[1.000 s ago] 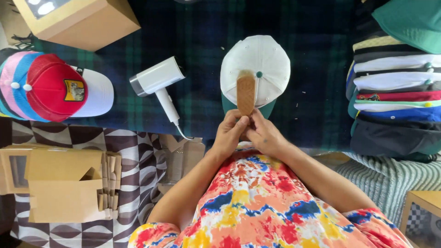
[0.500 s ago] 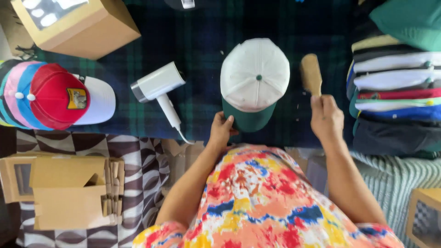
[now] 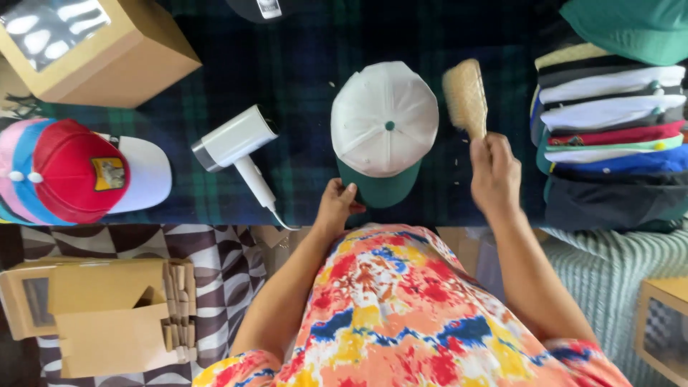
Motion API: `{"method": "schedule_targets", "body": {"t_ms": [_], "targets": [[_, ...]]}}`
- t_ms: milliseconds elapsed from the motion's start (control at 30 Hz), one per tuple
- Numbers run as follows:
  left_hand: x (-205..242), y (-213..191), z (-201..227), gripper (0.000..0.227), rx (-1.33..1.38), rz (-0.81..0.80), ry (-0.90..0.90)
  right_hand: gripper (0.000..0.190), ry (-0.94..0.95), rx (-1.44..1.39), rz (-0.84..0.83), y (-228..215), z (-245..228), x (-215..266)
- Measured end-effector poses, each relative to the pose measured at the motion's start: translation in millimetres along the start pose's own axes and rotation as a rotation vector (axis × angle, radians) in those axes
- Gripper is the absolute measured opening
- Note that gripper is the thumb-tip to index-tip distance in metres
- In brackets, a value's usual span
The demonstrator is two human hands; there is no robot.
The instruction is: Brushing a baseball cap with a wooden brush to clean it.
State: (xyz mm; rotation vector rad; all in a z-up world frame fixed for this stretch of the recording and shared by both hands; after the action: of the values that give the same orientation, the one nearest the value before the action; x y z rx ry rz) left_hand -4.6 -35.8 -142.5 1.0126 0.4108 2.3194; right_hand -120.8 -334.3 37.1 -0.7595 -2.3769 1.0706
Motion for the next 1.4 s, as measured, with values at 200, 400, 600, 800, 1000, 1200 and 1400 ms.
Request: {"method": "schedule_targets", "body": {"t_ms": [200, 400, 600, 800, 1000, 1200, 1400], "targets": [[10.6, 3.8, 10.6, 0.030, 0.022, -0.009, -0.071, 0.031, 0.002, -0.175, -0.228, 74.1, 33.5, 51.1], [4.8, -0.9, 21.5, 0.029, 0.082, -0.023, -0.089, 0.031, 0.202, -0.304, -0.041, 32.8, 8.4, 81.1], [0.8, -24.1, 10.1, 0.020, 0.348, -0.074, -0.172, 0.025, -0.258, -0.187, -0.692, 47.2, -53.8, 80.9], [38.4, 15.7, 70.7, 0.064, 0.619, -0.028, -0.211, 0.024, -0.966, 0.601, -0.313, 99.9, -77.1, 71.3], [22.2, -23.2, 13.0, 0.089, 0.630, -0.168, -0.248, 0.038, -0.148, 0.132, -0.727, 120.3, -53.9, 63.0], [14.7, -10.3, 21.6, 0.065, 0.588, -0.180, -0.230, 0.024, 0.022, -0.095, -0.665, 73.5, 29.0, 55.3], [-3.3, -5.6, 0.0, 0.018, 0.454, -0.139, -0.105, 0.031, 0.359, -0.053, -0.398, 13.2, 99.2, 59.9]]}}
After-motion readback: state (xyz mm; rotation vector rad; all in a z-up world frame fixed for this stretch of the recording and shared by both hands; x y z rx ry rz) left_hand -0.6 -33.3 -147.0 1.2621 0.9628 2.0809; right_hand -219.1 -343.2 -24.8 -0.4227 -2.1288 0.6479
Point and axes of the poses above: each hand's wrist, its own x-axis away from the middle knuckle, its own y-axis out of the palm, z = x × y, the point moved 2 cm from there along -x, towards the middle knuckle, and after that the axes turned 13 degrees about -z, right-handed, at the moved point
